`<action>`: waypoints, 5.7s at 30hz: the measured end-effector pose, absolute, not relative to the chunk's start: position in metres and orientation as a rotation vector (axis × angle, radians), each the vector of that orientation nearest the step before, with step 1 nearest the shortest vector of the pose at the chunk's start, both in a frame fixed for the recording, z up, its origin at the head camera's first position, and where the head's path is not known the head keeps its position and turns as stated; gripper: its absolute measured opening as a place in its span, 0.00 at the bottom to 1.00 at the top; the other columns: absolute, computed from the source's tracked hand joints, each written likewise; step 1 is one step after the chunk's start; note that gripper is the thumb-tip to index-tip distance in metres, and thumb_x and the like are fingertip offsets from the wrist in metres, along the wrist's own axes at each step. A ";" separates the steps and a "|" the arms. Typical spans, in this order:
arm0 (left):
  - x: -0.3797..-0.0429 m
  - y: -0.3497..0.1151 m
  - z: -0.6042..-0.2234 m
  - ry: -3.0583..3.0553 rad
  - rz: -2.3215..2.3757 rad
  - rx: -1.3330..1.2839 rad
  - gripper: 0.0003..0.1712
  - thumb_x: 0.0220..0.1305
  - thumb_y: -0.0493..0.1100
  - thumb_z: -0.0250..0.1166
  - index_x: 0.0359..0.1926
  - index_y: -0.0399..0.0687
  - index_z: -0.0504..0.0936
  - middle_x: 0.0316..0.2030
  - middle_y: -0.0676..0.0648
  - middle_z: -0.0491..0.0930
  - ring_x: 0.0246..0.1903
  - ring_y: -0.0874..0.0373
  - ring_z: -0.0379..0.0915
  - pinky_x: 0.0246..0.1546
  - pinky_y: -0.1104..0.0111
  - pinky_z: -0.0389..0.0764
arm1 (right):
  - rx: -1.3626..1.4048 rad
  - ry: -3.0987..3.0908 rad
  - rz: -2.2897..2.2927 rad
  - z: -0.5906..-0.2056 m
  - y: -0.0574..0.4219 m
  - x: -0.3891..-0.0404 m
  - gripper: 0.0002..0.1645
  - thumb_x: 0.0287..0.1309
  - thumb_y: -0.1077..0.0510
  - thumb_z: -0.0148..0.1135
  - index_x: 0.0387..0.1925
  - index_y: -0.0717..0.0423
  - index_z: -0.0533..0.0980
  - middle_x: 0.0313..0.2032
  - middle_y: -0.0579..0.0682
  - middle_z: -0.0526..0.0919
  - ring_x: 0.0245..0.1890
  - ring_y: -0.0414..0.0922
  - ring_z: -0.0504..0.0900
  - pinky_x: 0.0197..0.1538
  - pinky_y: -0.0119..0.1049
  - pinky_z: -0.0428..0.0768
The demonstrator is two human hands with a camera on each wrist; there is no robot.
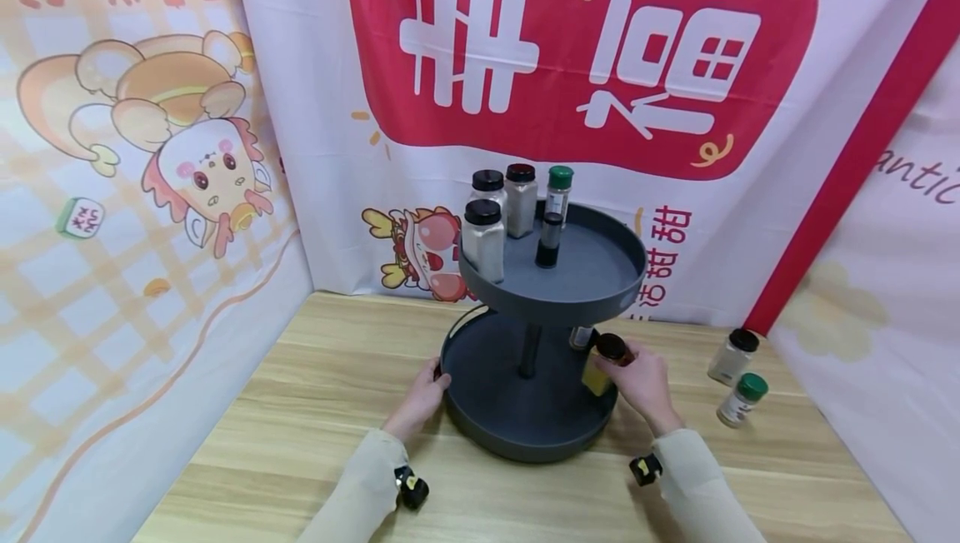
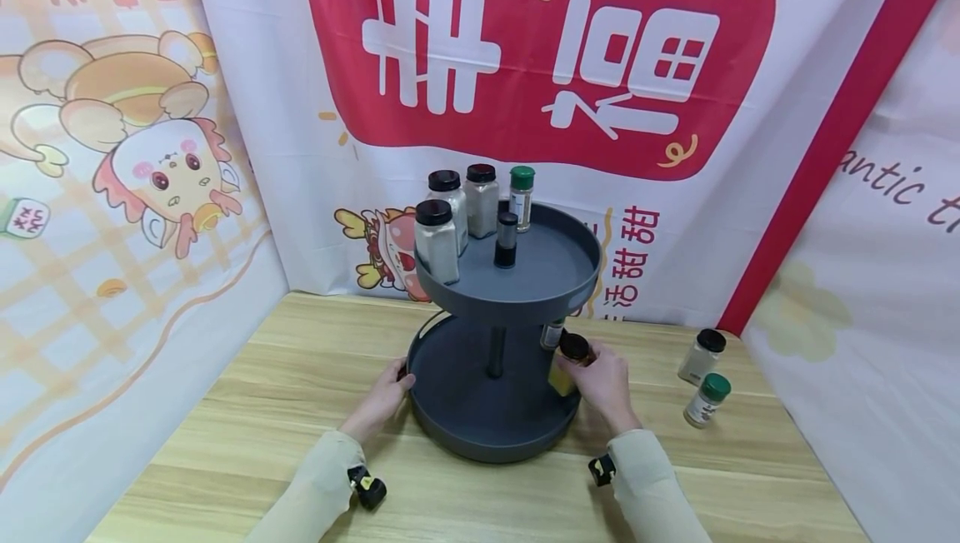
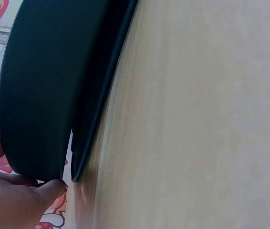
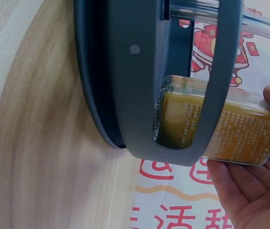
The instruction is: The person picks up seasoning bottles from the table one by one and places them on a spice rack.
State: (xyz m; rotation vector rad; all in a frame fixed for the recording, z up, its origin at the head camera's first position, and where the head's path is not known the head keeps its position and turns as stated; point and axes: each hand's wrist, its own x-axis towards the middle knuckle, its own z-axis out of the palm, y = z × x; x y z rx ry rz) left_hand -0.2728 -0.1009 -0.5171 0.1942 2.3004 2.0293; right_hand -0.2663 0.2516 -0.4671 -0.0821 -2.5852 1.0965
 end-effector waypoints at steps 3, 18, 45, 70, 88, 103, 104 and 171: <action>-0.272 -0.101 -0.516 2.308 2.024 0.178 0.26 0.69 0.30 0.44 0.64 0.20 0.54 0.63 0.23 0.56 0.65 0.33 0.50 0.65 0.48 0.52 | -0.088 -2.594 1.076 -0.470 0.252 -0.267 0.24 0.46 0.41 0.72 0.35 0.55 0.81 0.28 0.50 0.84 0.27 0.45 0.78 0.31 0.36 0.75; -0.270 -0.099 -0.516 2.290 2.059 0.160 0.27 0.68 0.29 0.45 0.64 0.17 0.51 0.63 0.21 0.53 0.65 0.32 0.48 0.65 0.48 0.52 | -0.131 -2.615 1.050 -0.481 0.252 -0.272 0.26 0.44 0.40 0.72 0.36 0.57 0.81 0.28 0.50 0.83 0.27 0.44 0.78 0.30 0.35 0.75; -0.293 -0.093 -0.510 2.336 2.099 -0.082 0.31 0.55 0.29 0.50 0.61 0.23 0.62 0.60 0.27 0.63 0.61 0.38 0.58 0.63 0.52 0.58 | -0.025 -2.594 1.058 -0.484 0.255 -0.272 0.24 0.45 0.44 0.73 0.35 0.58 0.79 0.24 0.50 0.80 0.22 0.45 0.73 0.25 0.36 0.72; -0.327 -0.099 -0.522 2.393 2.063 -0.023 0.21 0.71 0.35 0.44 0.59 0.24 0.67 0.57 0.29 0.68 0.59 0.39 0.61 0.62 0.52 0.59 | 0.100 -2.576 1.338 -0.485 0.274 -0.263 0.33 0.49 0.53 0.72 0.55 0.62 0.72 0.47 0.60 0.80 0.48 0.53 0.78 0.50 0.44 0.78; -0.314 -0.100 -0.515 2.391 2.056 0.074 0.21 0.68 0.30 0.44 0.59 0.22 0.64 0.58 0.27 0.66 0.60 0.37 0.60 0.62 0.51 0.60 | -0.031 -2.610 1.126 -0.481 0.319 -0.254 0.24 0.62 0.55 0.60 0.52 0.70 0.72 0.44 0.64 0.80 0.45 0.57 0.79 0.48 0.48 0.78; -0.296 -0.102 -0.511 2.354 2.034 0.139 0.22 0.66 0.28 0.45 0.60 0.20 0.61 0.58 0.25 0.65 0.59 0.35 0.60 0.61 0.50 0.60 | -0.108 -2.637 0.953 -0.461 0.349 -0.247 0.28 0.64 0.48 0.57 0.53 0.68 0.73 0.45 0.64 0.80 0.45 0.57 0.79 0.44 0.49 0.78; -0.296 -0.102 -0.512 2.349 2.034 0.139 0.22 0.66 0.28 0.45 0.60 0.20 0.61 0.58 0.24 0.65 0.59 0.34 0.60 0.61 0.49 0.60 | -0.116 -2.633 0.951 -0.460 0.351 -0.247 0.27 0.64 0.49 0.57 0.53 0.68 0.73 0.46 0.65 0.80 0.45 0.57 0.79 0.44 0.50 0.78; -0.292 -0.097 -0.505 2.398 2.011 -0.057 0.26 0.69 0.36 0.47 0.62 0.21 0.60 0.61 0.26 0.63 0.62 0.36 0.57 0.64 0.51 0.58 | -0.325 -2.743 0.868 -0.473 0.434 -0.217 0.40 0.64 0.49 0.54 0.61 0.79 0.57 0.54 0.80 0.65 0.49 0.69 0.70 0.46 0.61 0.72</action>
